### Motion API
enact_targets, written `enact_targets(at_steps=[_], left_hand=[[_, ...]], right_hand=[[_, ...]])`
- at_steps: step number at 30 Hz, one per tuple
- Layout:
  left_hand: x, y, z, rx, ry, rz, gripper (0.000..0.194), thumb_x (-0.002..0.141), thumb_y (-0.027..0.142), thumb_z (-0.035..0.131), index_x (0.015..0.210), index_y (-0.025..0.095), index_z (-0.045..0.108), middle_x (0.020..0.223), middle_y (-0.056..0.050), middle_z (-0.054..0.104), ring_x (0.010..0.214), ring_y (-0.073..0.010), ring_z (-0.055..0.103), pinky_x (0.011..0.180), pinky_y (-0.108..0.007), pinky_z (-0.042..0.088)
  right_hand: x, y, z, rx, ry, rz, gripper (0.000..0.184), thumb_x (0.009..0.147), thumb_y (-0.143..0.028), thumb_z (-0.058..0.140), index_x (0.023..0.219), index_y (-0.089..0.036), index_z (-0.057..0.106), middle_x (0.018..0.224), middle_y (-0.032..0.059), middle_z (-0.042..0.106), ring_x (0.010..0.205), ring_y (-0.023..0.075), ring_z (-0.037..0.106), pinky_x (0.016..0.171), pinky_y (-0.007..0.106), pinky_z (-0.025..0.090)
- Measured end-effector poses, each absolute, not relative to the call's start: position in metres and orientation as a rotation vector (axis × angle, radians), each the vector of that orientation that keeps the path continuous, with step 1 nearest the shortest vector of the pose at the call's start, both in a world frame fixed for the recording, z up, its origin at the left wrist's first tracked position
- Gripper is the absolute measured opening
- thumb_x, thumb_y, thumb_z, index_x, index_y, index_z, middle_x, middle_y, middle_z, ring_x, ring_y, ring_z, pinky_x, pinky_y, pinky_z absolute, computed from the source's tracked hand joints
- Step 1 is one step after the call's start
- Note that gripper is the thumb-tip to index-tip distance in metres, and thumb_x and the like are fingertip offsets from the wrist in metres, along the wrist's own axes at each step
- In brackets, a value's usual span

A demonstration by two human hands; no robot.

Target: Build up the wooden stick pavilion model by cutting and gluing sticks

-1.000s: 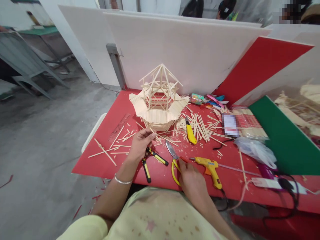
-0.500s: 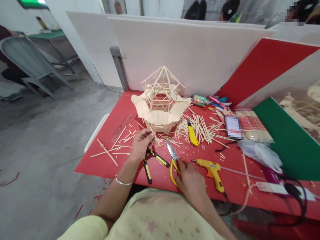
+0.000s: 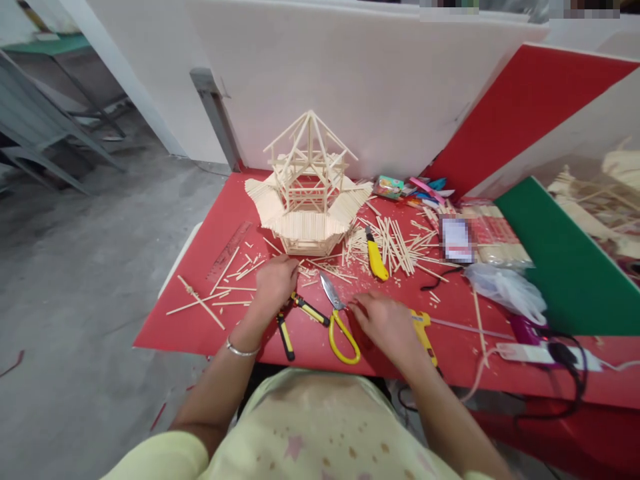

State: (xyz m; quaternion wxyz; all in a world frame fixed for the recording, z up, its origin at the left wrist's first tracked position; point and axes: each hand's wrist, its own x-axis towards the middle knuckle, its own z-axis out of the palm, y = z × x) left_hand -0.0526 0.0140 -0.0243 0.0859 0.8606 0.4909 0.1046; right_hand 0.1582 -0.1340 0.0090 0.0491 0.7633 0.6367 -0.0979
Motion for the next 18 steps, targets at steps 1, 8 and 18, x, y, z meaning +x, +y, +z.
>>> enact_targets(at_steps=[1,8,18], left_hand=[[-0.052,0.016,-0.027,2.597,1.480,0.262,0.030,0.096,0.027,0.044,0.086,0.020,0.071,0.090,-0.010,0.069,0.088,-0.0241,0.064,0.061,-0.030,0.034],[-0.053,0.019,-0.038,2.514,1.506,0.217,0.022,0.092,0.029,0.053,0.092,0.019,0.073,0.093,-0.012,0.069,0.093,-0.0242,0.063,0.068,-0.029,0.040],[-0.043,-0.022,-0.009,1.761,0.963,0.684,0.030,0.092,0.042,0.058,0.093,0.018,0.077,0.081,-0.004,0.074,0.073,-0.0180,0.066,0.069,-0.028,0.052]], right_hand=[[0.161,-0.124,0.012,2.319,1.944,-0.279,0.032,0.099,-0.038,0.043,0.110,-0.024,0.070,0.109,0.0082,0.071,0.099,0.0223,0.066,0.075,0.028,0.043],[0.154,-0.069,-0.002,2.186,1.997,-0.211,0.031,0.093,-0.013,0.041,0.102,-0.012,0.071,0.098,0.0167,0.071,0.096,0.0262,0.068,0.076,0.031,0.045],[0.144,-0.097,0.031,2.201,2.255,-0.488,0.013,0.087,-0.021,0.057,0.082,-0.018,0.069,0.081,0.0065,0.072,0.073,0.0176,0.065,0.062,0.024,0.037]])
